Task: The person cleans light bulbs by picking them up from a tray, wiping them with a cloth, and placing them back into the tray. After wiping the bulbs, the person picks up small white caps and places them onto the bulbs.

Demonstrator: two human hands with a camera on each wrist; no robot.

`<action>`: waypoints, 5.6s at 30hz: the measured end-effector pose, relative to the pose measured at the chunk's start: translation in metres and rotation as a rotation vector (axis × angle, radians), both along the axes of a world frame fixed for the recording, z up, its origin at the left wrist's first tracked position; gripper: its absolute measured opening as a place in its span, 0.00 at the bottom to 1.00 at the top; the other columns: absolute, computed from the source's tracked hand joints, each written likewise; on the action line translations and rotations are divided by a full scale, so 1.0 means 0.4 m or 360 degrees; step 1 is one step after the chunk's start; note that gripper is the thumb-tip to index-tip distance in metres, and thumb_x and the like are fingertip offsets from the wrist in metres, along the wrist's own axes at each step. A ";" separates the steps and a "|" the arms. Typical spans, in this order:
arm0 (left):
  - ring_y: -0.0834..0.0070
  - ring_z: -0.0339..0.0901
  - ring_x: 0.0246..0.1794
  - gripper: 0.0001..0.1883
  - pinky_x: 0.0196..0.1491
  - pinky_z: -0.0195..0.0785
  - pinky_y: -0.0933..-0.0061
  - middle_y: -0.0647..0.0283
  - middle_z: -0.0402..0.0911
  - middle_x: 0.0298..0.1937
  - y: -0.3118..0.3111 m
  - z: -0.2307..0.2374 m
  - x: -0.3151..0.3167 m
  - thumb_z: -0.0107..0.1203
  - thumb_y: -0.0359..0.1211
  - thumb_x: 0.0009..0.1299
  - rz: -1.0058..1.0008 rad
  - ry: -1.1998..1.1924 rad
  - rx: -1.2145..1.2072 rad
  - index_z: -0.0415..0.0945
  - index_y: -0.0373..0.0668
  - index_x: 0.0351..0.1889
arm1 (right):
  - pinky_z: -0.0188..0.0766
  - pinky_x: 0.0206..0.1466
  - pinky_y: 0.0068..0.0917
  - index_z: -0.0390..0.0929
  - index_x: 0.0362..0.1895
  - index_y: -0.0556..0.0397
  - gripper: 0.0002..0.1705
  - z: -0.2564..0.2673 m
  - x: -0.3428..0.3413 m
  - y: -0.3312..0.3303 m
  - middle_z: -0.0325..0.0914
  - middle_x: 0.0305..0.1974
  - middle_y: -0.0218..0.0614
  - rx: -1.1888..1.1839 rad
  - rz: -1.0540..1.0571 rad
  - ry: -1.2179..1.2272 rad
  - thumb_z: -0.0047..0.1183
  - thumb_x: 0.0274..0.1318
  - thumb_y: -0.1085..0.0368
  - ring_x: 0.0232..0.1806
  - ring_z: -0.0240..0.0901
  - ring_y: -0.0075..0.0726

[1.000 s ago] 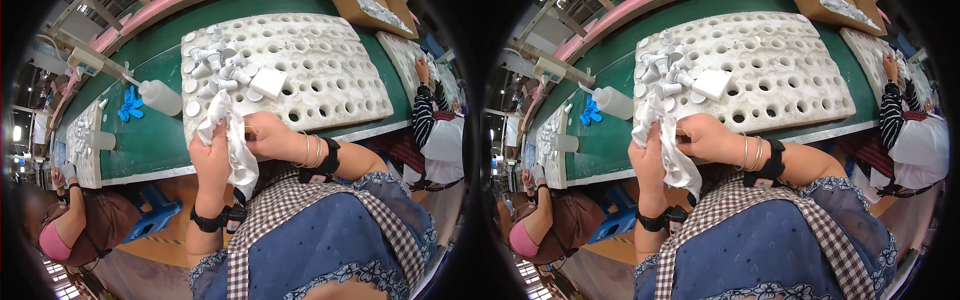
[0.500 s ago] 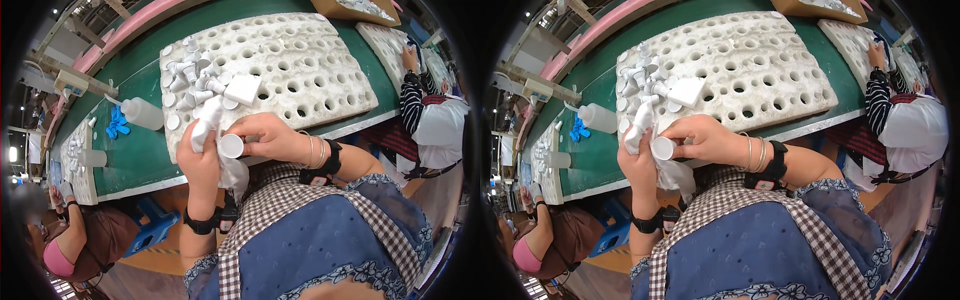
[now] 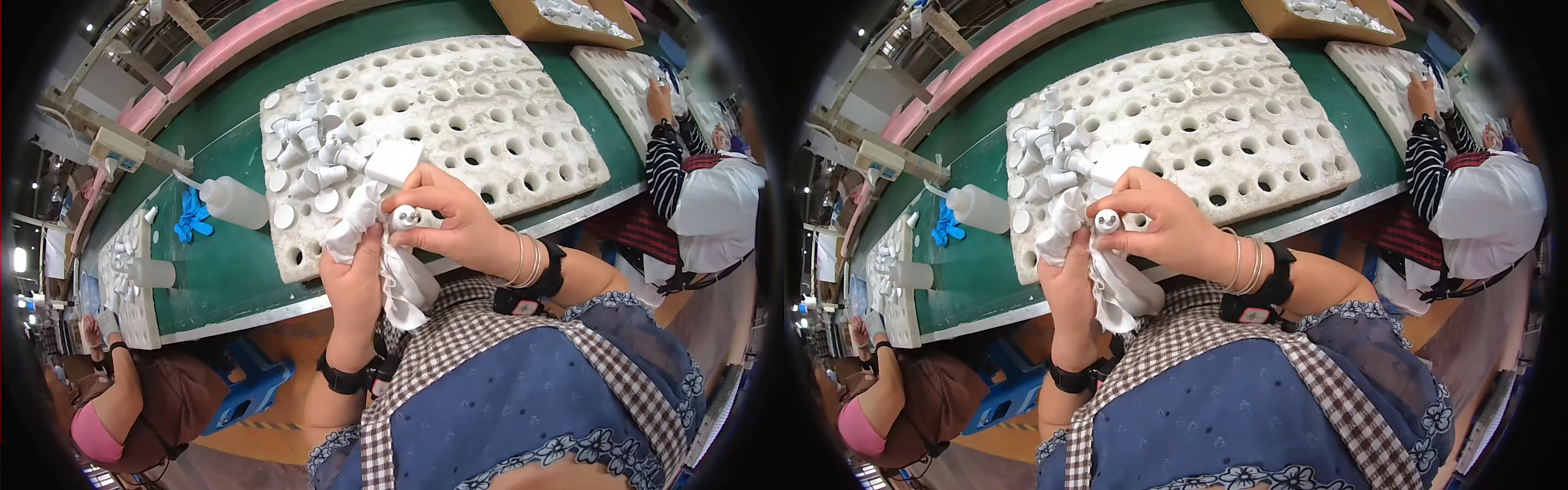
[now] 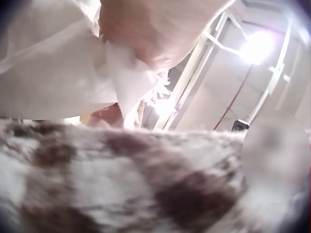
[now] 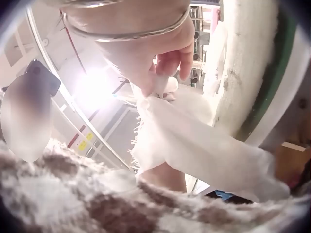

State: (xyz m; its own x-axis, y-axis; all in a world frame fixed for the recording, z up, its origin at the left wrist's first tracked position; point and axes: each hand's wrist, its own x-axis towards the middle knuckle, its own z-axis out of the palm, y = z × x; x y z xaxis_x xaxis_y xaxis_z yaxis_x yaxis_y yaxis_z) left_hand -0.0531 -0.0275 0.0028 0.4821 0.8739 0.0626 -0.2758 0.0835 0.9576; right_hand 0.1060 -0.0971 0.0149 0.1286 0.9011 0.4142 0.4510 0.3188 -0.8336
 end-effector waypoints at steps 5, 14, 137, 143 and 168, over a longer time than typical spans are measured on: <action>0.80 0.77 0.42 0.11 0.45 0.70 0.78 0.64 0.81 0.44 0.026 0.025 -0.071 0.58 0.25 0.70 0.0274 0.0407 0.0319 0.77 0.32 0.49 | 0.70 0.46 0.17 0.73 0.58 0.55 0.20 -0.013 0.012 -0.027 0.73 0.43 0.28 -0.0342 0.0131 0.0817 0.53 0.62 0.71 0.43 0.72 0.19; 0.60 0.76 0.54 0.21 0.57 0.67 0.59 0.51 0.79 0.53 0.333 0.040 -0.353 0.62 0.37 0.68 0.1487 0.1628 0.1732 0.76 0.35 0.55 | 0.70 0.35 0.21 0.64 0.68 0.53 0.28 0.021 0.100 -0.081 0.72 0.37 0.31 -0.0852 -0.0154 0.0577 0.50 0.65 0.62 0.31 0.72 0.20; 0.59 0.71 0.53 0.14 0.57 0.63 0.61 0.60 0.78 0.58 0.118 -0.061 0.113 0.56 0.28 0.68 0.0244 0.0883 0.1926 0.82 0.47 0.52 | 0.81 0.33 0.26 0.69 0.61 0.60 0.25 -0.055 0.059 -0.059 0.73 0.35 0.33 -0.0572 0.0031 0.1838 0.44 0.72 0.53 0.27 0.71 0.19; 0.59 0.72 0.56 0.13 0.60 0.62 0.61 0.58 0.78 0.58 0.035 -0.020 0.117 0.52 0.32 0.74 0.0149 0.0881 0.2207 0.81 0.44 0.53 | 0.80 0.34 0.25 0.68 0.63 0.59 0.25 -0.074 0.053 -0.049 0.74 0.36 0.34 -0.0546 -0.0093 0.1749 0.42 0.73 0.54 0.27 0.71 0.19; 0.57 0.70 0.55 0.16 0.60 0.64 0.61 0.60 0.76 0.61 0.131 -0.048 0.136 0.58 0.29 0.67 0.0179 0.1027 0.2026 0.82 0.50 0.53 | 0.60 0.24 0.21 0.72 0.47 0.49 0.15 -0.048 0.088 -0.059 0.72 0.31 0.33 -0.0852 0.0245 0.2496 0.41 0.71 0.53 0.20 0.55 0.19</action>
State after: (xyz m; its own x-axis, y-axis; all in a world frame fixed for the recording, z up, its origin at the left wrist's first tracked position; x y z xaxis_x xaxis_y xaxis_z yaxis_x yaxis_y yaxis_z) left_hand 0.0015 0.0248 -0.0166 0.6605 0.4248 0.6191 0.2813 -0.9045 0.3206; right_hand 0.1412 -0.1205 -0.0043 -0.0042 0.9320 -0.3625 -0.8812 -0.1748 -0.4392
